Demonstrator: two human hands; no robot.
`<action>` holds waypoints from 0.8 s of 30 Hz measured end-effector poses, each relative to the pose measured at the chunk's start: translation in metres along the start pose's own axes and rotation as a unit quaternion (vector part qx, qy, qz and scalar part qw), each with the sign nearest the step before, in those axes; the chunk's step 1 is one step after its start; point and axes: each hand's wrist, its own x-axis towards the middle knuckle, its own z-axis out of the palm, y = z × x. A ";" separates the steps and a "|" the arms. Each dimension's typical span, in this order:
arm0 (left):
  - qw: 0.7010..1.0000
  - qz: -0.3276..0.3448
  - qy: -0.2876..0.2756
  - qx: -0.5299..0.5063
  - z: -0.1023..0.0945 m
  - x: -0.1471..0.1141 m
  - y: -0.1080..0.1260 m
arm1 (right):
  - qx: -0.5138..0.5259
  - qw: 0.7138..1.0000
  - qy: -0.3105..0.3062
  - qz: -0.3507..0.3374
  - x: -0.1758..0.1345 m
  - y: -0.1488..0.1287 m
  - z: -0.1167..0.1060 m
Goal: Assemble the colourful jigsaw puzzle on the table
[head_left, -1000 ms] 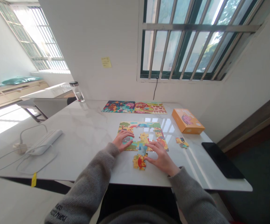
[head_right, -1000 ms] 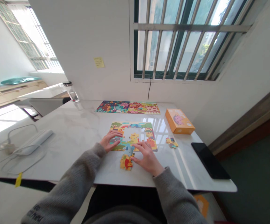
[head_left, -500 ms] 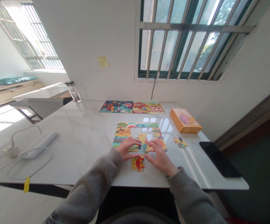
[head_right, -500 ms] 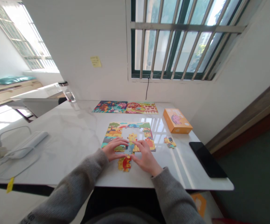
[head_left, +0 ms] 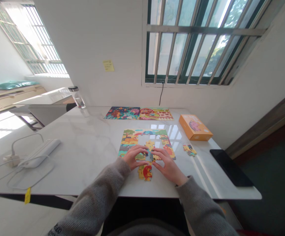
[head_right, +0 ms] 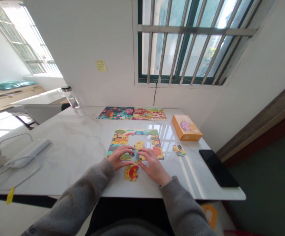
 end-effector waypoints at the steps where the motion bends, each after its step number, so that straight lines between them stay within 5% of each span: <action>1: 1.000 -0.001 -0.002 -0.005 0.001 -0.001 -0.001 | -0.001 1.000 0.002 0.000 0.000 0.001 0.001; 11: 0.999 -0.043 -0.010 -0.019 0.001 -0.001 0.001 | -0.074 0.996 0.023 -0.041 0.006 0.016 -0.001; 16: 0.997 -0.070 0.028 0.035 -0.003 0.001 0.002 | -0.131 0.990 -0.004 -0.045 0.026 0.036 -0.016; 24: 0.992 -0.083 0.004 0.095 0.001 -0.003 -0.012 | -0.201 0.978 -0.026 -0.055 0.054 0.059 -0.028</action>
